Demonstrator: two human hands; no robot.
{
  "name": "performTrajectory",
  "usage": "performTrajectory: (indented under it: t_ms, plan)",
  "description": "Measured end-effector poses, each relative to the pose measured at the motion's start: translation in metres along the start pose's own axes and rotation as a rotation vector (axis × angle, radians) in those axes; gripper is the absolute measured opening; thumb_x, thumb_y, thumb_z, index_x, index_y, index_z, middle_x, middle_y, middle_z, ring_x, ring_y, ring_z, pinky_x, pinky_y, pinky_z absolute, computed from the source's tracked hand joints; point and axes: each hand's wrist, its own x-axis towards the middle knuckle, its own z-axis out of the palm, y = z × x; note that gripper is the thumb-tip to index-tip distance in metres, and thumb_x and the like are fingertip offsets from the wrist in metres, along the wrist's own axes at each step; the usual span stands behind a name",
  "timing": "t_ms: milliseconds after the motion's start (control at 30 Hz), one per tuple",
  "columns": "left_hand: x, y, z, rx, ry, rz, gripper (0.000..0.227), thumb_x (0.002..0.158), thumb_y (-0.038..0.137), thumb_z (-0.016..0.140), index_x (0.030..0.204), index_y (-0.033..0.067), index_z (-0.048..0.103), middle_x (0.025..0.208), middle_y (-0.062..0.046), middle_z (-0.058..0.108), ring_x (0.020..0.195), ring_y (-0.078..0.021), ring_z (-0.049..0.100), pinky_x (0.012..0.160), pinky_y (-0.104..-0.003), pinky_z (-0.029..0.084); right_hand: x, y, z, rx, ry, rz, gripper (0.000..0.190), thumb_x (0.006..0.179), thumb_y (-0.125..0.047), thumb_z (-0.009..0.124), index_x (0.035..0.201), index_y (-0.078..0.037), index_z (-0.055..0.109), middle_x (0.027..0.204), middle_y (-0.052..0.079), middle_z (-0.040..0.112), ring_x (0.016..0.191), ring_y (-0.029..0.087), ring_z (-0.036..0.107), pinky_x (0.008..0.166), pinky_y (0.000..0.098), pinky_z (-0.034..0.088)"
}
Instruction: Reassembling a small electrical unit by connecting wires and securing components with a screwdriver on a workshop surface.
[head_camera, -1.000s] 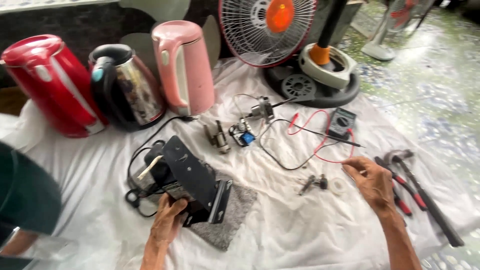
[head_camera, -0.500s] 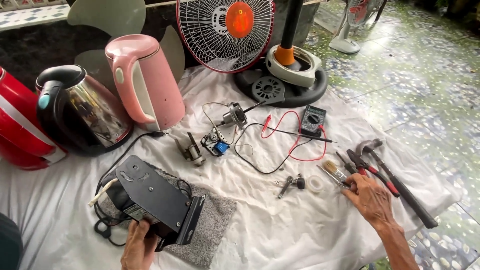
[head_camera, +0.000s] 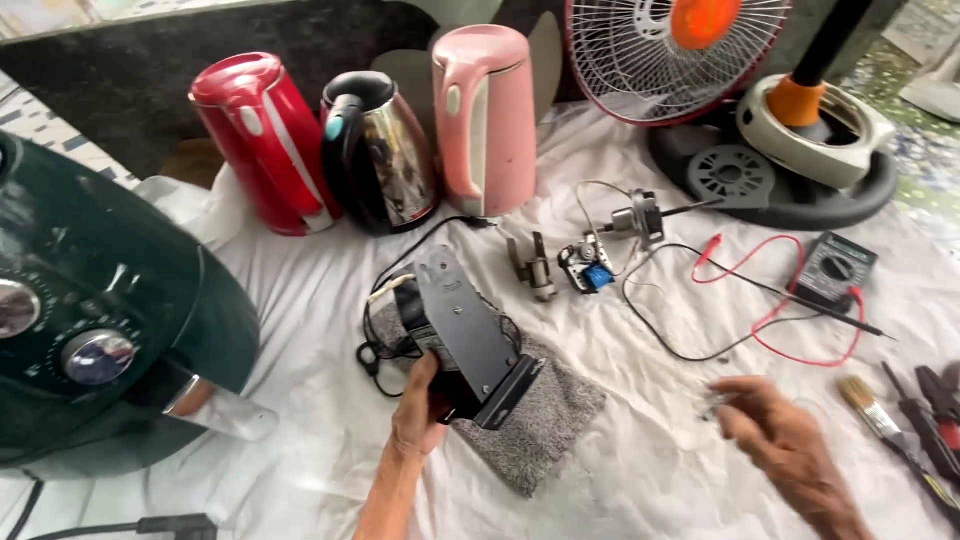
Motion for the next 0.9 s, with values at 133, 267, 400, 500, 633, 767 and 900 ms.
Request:
performTrajectory:
  t_ms: [133,267,400,500,633,767,900]
  plan:
    - [0.02,-0.011,-0.028,-0.103,0.064,-0.023,0.066,0.09,0.036,0.056,0.146,0.0007,0.052,0.149,-0.02,0.058,0.134,-0.0355,0.056,0.114,-0.05,0.045,0.005,-0.045,0.045,-0.108,-0.108,-0.177,0.023,0.081,-0.024,0.084,0.104,-0.023,0.087,0.064,-0.001,0.077,0.056,0.007,0.058,0.057,0.0204,0.043]
    - [0.028,-0.017,-0.036,-0.055,0.152,-0.051,0.071,0.087,0.034,0.06,0.151,0.0058,0.047,0.155,-0.013,0.053,0.14,-0.0288,0.051,0.117,-0.044,0.041,0.009,-0.06,0.061,-0.255,-0.129,-0.403,0.025,0.08,-0.038,0.08,0.104,-0.031,0.081,0.077,-0.006,0.084,0.076,0.005,0.079,0.068,0.0208,0.054]
    - [0.034,-0.026,-0.049,-0.126,0.049,-0.021,0.051,0.089,0.034,0.064,0.132,0.007,0.055,0.139,-0.017,0.063,0.128,-0.0311,0.06,0.111,-0.047,0.048,0.014,-0.063,0.067,-0.28,-0.103,-0.44,0.025,0.081,-0.039,0.079,0.104,-0.032,0.082,0.076,-0.004,0.08,0.071,0.004,0.075,0.072,0.0195,0.05]
    - [0.038,-0.028,-0.051,-0.112,0.085,-0.044,0.048,0.092,0.034,0.063,0.132,0.0083,0.056,0.136,-0.015,0.064,0.126,-0.0293,0.061,0.109,-0.046,0.049,0.015,-0.067,0.07,-0.303,-0.095,-0.4,0.025,0.081,-0.041,0.078,0.105,-0.035,0.082,0.078,-0.004,0.08,0.068,0.004,0.072,0.069,0.0199,0.048]
    - [0.04,-0.033,-0.058,-0.123,0.073,-0.026,0.053,0.085,0.034,0.071,0.13,0.0091,0.058,0.133,-0.006,0.064,0.126,-0.021,0.059,0.11,-0.041,0.047,0.017,-0.069,0.074,-0.277,-0.106,-0.458,0.024,0.081,-0.038,0.079,0.105,-0.032,0.081,0.076,-0.002,0.081,0.078,0.004,0.078,0.071,0.0199,0.05]
    - [0.037,-0.027,-0.051,-0.085,0.058,-0.043,0.055,0.088,0.036,0.067,0.135,0.0098,0.057,0.141,-0.005,0.061,0.129,-0.0202,0.057,0.111,-0.04,0.046,0.019,-0.07,0.077,-0.27,-0.122,-0.523,0.023,0.082,-0.035,0.079,0.103,-0.029,0.081,0.08,-0.01,0.082,0.08,0.005,0.079,0.071,0.0197,0.052]
    - [0.05,-0.044,-0.073,-0.116,0.029,-0.034,0.042,0.089,0.036,0.071,0.122,0.0118,0.061,0.125,0.0,0.064,0.12,-0.0174,0.059,0.106,-0.04,0.049,0.021,-0.068,0.076,-0.286,-0.122,-0.557,0.023,0.082,-0.036,0.078,0.104,-0.03,0.08,0.084,-0.011,0.082,0.084,0.006,0.082,0.073,0.0203,0.053]
